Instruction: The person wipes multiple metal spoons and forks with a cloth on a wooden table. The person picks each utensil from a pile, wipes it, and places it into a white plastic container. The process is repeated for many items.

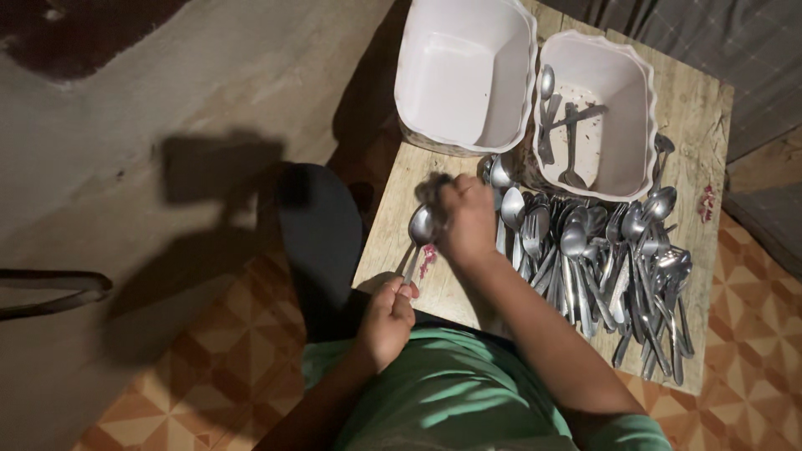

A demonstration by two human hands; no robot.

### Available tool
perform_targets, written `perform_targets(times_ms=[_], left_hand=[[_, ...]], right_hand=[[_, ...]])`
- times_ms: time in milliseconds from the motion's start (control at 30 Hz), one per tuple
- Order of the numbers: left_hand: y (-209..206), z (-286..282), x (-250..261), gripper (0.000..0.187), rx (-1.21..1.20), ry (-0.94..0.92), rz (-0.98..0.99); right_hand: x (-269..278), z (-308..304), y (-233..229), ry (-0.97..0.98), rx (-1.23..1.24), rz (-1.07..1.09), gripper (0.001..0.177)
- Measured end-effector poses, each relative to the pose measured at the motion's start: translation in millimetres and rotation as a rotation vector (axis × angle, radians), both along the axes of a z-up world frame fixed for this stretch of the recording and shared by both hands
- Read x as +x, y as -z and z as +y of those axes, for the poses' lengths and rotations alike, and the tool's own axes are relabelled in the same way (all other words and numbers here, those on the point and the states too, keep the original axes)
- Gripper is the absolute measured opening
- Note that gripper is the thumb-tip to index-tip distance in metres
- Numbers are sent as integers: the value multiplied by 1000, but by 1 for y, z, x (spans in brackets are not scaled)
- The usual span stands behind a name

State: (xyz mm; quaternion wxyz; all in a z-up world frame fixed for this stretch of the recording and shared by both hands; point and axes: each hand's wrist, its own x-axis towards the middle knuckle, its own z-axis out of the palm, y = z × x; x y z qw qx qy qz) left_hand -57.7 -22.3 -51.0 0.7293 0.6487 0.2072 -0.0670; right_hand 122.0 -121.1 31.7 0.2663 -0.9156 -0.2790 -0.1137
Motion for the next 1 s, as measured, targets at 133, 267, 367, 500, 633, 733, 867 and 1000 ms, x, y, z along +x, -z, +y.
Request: perform_targets(times_ms=[133,267,367,500,633,733,867,1000], left_hand=[[-6,11,-1,25,-135,-12,-173],[-29,24,-7,31,342,-19,-81],[-46,33,-2,26,869,-21,-190],[-65,41,10,23,1033,-12,-211],[-74,43,18,29,1216,-24,-406],[-74,43,22,31,1224,8,-400],[-70,42,25,31,1237,-26,-468],[-66,43,25,29,1249,-22,-515]], right_hand=[[13,-15,9,81,205,26,13],[5,-34,12,155,349,124,16],[-4,-42,10,293,754,566,13],[-9,-49,0,262,900,598,13],[-12,-53,-8,230,766,499,12],[-16,-46,-10,166,613,309,7],[-32,-24,-8,-83,315,43,7],[-30,-10,-3,-79,135,133,9]])
